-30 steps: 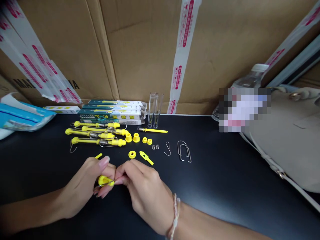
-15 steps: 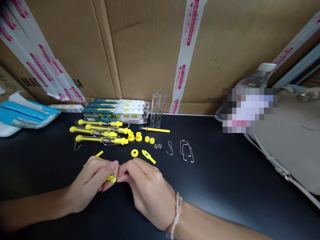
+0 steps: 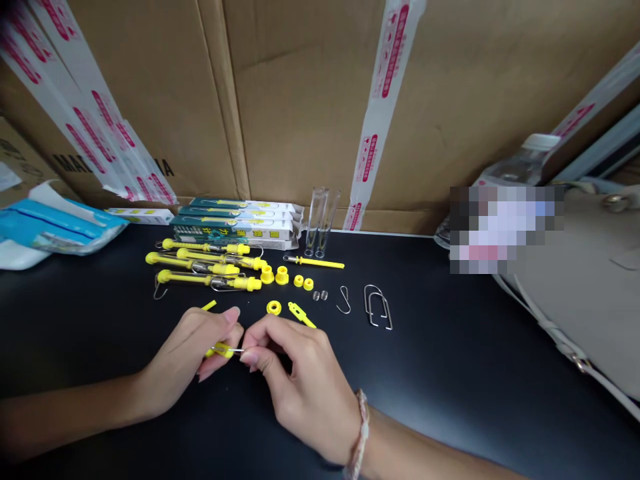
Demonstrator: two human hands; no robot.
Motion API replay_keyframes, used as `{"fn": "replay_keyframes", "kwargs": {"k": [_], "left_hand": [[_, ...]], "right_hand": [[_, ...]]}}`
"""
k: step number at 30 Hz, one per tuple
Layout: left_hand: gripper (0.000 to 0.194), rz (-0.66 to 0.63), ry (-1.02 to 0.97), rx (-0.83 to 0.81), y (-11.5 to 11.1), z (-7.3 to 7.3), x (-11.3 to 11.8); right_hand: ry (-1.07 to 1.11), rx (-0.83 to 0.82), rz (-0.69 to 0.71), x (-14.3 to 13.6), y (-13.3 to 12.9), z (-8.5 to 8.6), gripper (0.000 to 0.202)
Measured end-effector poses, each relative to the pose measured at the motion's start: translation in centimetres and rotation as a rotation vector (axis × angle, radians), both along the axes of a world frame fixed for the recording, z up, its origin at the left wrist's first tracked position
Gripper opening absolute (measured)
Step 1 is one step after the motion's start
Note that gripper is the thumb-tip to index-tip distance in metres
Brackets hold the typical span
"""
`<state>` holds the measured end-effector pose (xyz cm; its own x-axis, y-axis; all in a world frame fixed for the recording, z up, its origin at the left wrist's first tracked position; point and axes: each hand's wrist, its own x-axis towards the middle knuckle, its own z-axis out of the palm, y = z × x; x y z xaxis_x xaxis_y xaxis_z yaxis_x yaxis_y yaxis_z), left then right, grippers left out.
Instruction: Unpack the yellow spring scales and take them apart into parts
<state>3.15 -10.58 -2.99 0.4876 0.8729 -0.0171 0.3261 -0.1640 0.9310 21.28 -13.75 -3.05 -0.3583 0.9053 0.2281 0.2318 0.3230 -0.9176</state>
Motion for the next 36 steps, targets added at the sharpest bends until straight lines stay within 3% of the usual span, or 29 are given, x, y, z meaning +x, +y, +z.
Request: {"fn": "replay_keyframes", "kwargs": {"k": [4, 8, 13, 17, 22, 29, 36], "left_hand": [[0.065, 0.026, 0.005, 0.032, -0.1, 0.2, 0.1], [0.066, 0.011, -0.09, -0.027, -0.2, 0.3, 0.3], [0.068, -0.132, -0.246, -0.147, 0.2, 0.2, 0.1], [0.064, -0.262, -0.25, -0.221, 0.7, 0.2, -0.4], [0.059, -0.312, -0.205, -0.234, 0.9, 0.4, -0.9], [0.053, -0.286, -0.157, -0.145, 1.0, 1.1, -0.7], [0.053, -0.154, -0.037, 0.043, 1.5, 0.6, -0.9]], "right_hand": [[0.019, -0.015, -0.001, -0.2, -0.5, 0.2, 0.02], [0.141, -0.185, 0.033, -0.4, -0.5, 0.0, 0.023], [0.342, -0.388, 0.114, -0.3, 0.1, -0.5, 0.028], [0.428, -0.431, 0.16, 0.0, 0.5, -0.4, 0.026], [0.422, -0.446, 0.166, 0.3, 0.8, -0.4, 0.028], [0.42, -0.469, 0.144, 0.3, 0.9, -0.8, 0.033], [0.442, -0.533, 0.076, 0.6, 0.4, -0.6, 0.032]]}}
